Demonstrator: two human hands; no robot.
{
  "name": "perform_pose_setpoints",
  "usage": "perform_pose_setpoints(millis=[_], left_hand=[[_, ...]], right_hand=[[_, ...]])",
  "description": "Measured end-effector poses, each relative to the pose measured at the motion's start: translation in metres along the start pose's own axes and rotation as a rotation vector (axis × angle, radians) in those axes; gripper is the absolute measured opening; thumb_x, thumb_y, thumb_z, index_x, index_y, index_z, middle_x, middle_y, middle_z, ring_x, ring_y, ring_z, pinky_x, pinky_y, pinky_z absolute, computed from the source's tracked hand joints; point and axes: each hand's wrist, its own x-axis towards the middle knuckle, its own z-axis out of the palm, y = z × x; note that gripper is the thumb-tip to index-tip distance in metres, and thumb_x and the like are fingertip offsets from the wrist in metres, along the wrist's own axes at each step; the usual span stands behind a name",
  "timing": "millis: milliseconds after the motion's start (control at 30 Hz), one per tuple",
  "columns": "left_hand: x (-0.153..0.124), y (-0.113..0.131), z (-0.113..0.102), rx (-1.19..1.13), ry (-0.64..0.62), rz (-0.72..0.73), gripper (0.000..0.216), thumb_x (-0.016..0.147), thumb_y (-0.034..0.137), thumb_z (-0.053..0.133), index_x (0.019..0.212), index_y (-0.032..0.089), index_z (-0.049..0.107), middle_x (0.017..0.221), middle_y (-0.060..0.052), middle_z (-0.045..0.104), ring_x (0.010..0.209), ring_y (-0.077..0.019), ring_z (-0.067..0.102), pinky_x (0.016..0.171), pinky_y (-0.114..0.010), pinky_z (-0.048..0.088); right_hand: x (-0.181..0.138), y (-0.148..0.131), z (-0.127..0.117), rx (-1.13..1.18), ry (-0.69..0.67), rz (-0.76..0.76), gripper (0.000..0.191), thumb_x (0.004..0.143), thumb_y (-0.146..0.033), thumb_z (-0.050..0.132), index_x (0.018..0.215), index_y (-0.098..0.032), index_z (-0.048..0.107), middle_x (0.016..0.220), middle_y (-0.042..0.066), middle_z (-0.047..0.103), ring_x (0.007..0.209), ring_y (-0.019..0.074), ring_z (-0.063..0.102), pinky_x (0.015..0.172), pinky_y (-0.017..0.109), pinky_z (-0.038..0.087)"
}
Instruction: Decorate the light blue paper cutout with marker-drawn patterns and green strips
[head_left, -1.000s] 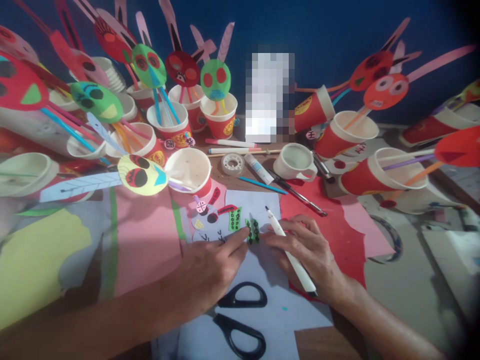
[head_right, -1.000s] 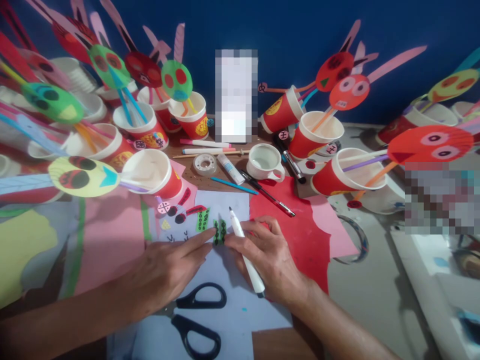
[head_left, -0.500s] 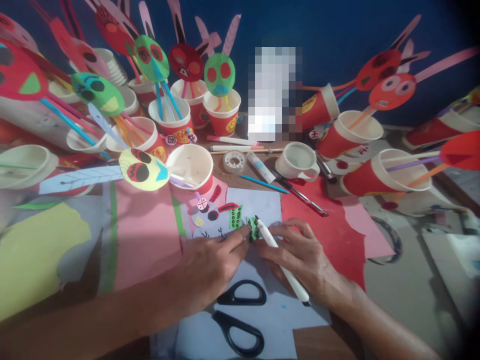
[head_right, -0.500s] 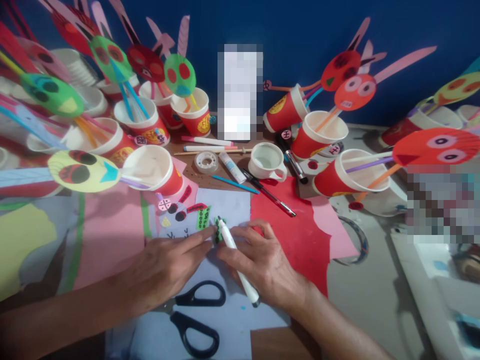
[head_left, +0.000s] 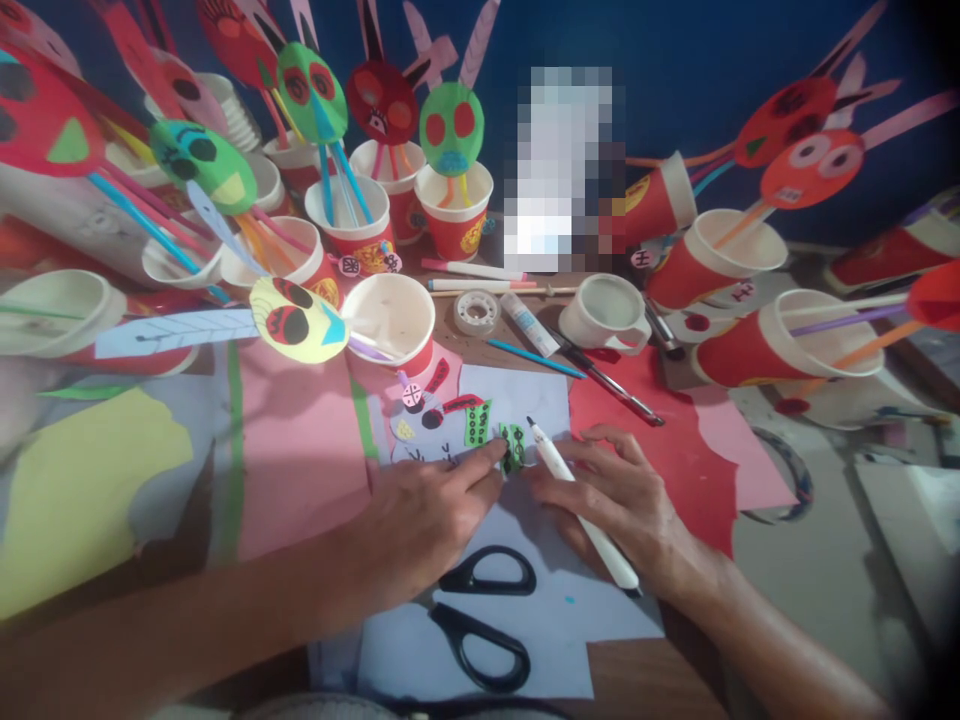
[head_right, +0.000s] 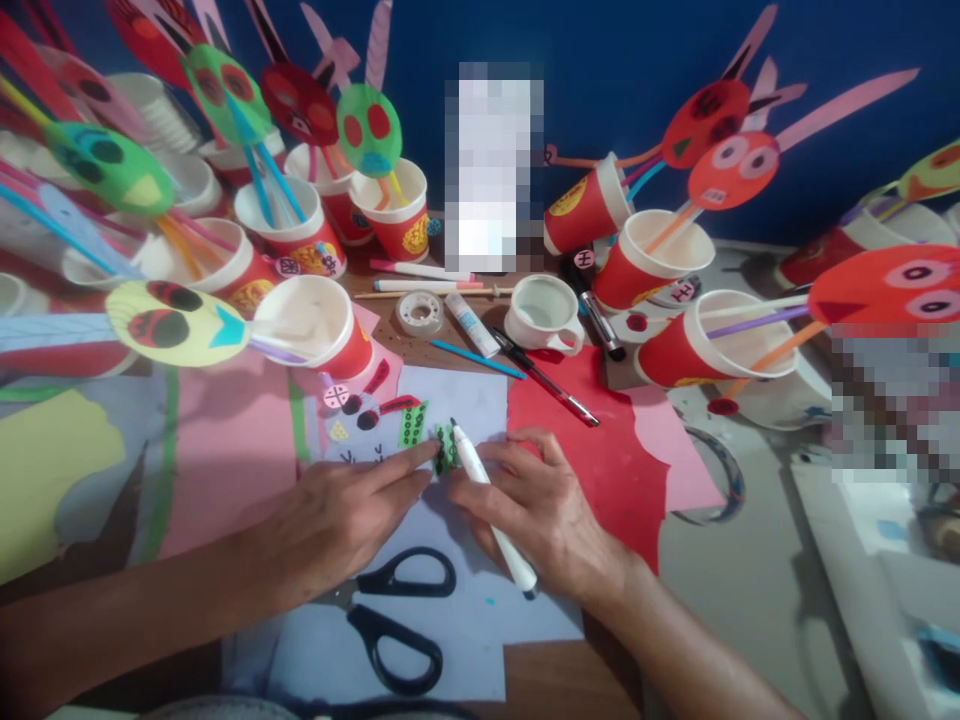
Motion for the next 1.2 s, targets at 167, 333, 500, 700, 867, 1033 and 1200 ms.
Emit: perform_pose_setpoints(millis=[167,333,500,700,867,1033,1200], left_hand=[[0.000,0.000,0.002,-0.010,-0.013,-0.005,0.024,0.089,0.007,0.046,0.106,0.018,0.060,0.137,-0.003,0.053,0.062,-0.0159,0.068,0.049,-0.032,0.057],[-0.003,0.000,0.003,0.022,-0.047,0.020,0.037,0.086,0.004,0.043,0.118,0.019,0.055,0.141,-0.007,0.049,0.070,-0.0187,0.070,0.051,-0.034,0.057],[-0.003,0.001,0.002,0.043,-0.100,0.004,0.032,0.089,0.006,0.042,0.115,0.018,0.056,0.144,-0.007,0.046,0.070,-0.0181,0.069,0.052,-0.035,0.058],[-0.001,0.004,0.006,0.059,-0.095,-0.006,0.031,0.088,0.008,0.047,0.116,0.018,0.057,0.143,-0.008,0.045,0.072,-0.0193,0.069,0.053,-0.035,0.059],[0.002,0.007,0.001,0.086,-0.159,-0.022,0.039,0.082,0.004,0.048,0.117,0.017,0.059,0.142,-0.010,0.048,0.066,-0.0196,0.069,0.052,-0.035,0.060],[0.009,0.011,-0.008,0.101,-0.301,-0.063,0.039,0.082,0.006,0.048,0.116,0.019,0.060,0.145,-0.007,0.043,0.068,-0.0195,0.070,0.054,-0.035,0.061],[0.013,0.012,-0.012,0.110,-0.371,-0.100,0.036,0.085,0.009,0.047,0.117,0.021,0.059,0.146,-0.004,0.043,0.072,-0.0204,0.071,0.057,-0.036,0.062]], right_hand=[[0.001,0.000,-0.003,-0.027,-0.037,-0.040,0.012,0.085,-0.010,0.057,0.093,-0.017,0.062,0.080,0.002,0.074,0.093,0.0193,0.065,0.094,0.040,0.037],[0.002,0.000,-0.005,-0.048,-0.037,-0.068,0.011,0.088,-0.013,0.053,0.093,-0.017,0.062,0.086,0.005,0.074,0.096,0.0194,0.065,0.095,0.039,0.037],[0.000,0.002,-0.002,-0.040,-0.055,-0.053,0.011,0.086,-0.012,0.056,0.095,-0.017,0.062,0.089,0.004,0.074,0.097,0.0210,0.064,0.096,0.042,0.036],[0.000,0.002,-0.001,-0.037,-0.043,-0.056,0.011,0.085,-0.012,0.057,0.094,-0.017,0.062,0.087,0.003,0.074,0.096,0.0206,0.064,0.094,0.042,0.039],[0.002,0.000,-0.003,0.008,0.019,-0.040,0.015,0.082,-0.010,0.060,0.095,-0.019,0.061,0.090,0.003,0.074,0.093,0.0176,0.065,0.096,0.041,0.040],[0.003,0.000,-0.001,0.036,0.085,0.000,0.021,0.081,-0.004,0.054,0.093,-0.020,0.060,0.093,0.004,0.075,0.087,0.0154,0.067,0.092,0.039,0.041],[0.001,0.002,0.002,0.058,0.141,0.044,0.022,0.081,-0.004,0.059,0.097,-0.020,0.059,0.093,0.004,0.074,0.085,0.0156,0.067,0.093,0.040,0.040]])
